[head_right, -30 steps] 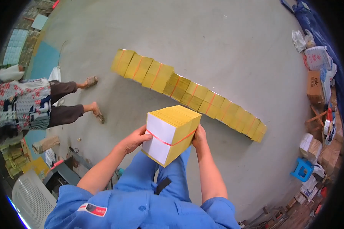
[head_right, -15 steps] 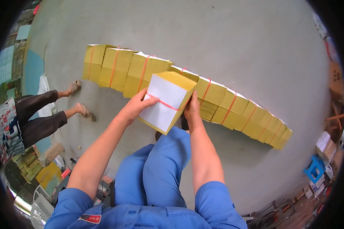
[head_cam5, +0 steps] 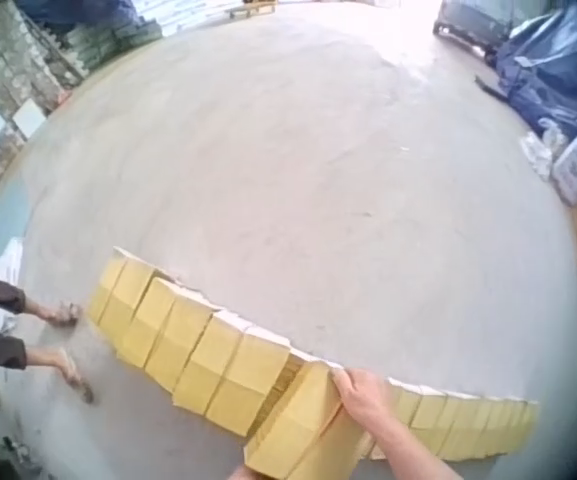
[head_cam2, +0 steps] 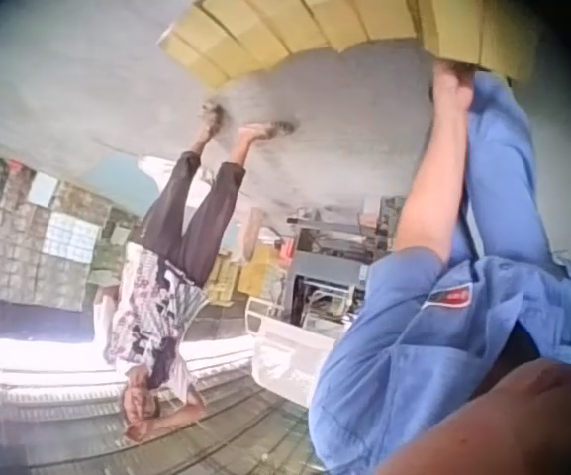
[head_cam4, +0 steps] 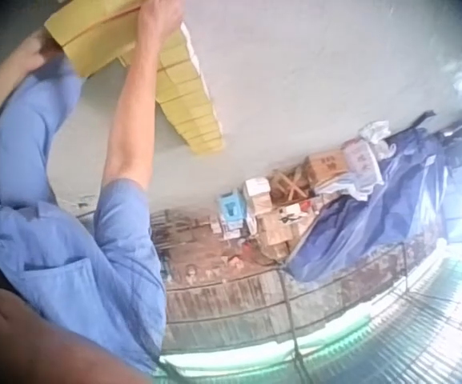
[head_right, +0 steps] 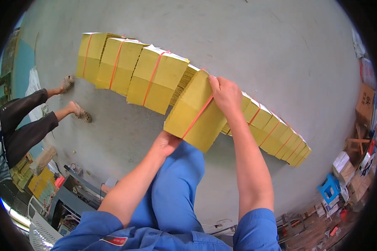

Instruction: The recorder weighs paper bundles on a digital scale and places them into a strapping machine to be bound.

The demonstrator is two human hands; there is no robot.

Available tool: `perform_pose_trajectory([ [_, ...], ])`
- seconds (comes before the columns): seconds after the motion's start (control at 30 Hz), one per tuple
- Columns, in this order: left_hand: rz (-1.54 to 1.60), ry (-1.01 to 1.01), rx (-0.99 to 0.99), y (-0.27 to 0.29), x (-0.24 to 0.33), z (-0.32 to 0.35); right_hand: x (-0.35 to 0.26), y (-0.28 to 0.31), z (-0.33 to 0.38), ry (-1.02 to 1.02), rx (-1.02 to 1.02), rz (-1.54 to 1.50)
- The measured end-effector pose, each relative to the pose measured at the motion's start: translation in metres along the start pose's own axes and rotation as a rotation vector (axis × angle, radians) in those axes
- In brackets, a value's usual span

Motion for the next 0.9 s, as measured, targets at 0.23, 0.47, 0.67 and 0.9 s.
perform_pose_trajectory([
  [0.23, 0.14, -0.094, 0.124, 0.007, 0.004, -0.071, -0.021, -0.038, -0.043, 0.043, -0.036, 0.133],
  [0.47, -0.293, -0.109, 0.39, 0.007, 0.039, -0.056, -0.029, -0.064, -0.054, 0.147, 0.039, 0.175],
  [0.67, -0.651, -0.225, 0.284, 0.005, 0.058, 0.013, -0.043, -0.05, 0.025, 0.359, 0.304, 0.205],
  [0.9, -0.552, -0.146, 0.274, -0.006, 0.077, -0.016, -0.048, -0.059, 0.155, 0.238, 0.049, -0.096],
])
Point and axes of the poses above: each hand's wrist, its own z-axis away from the middle knuckle, its own y-axis out of the back of the hand, x = y × z, the point moved 2 cm from there along -z, towards the middle knuckle, and after that the axes turned 2 degrees about x, right-handed, at the moved point
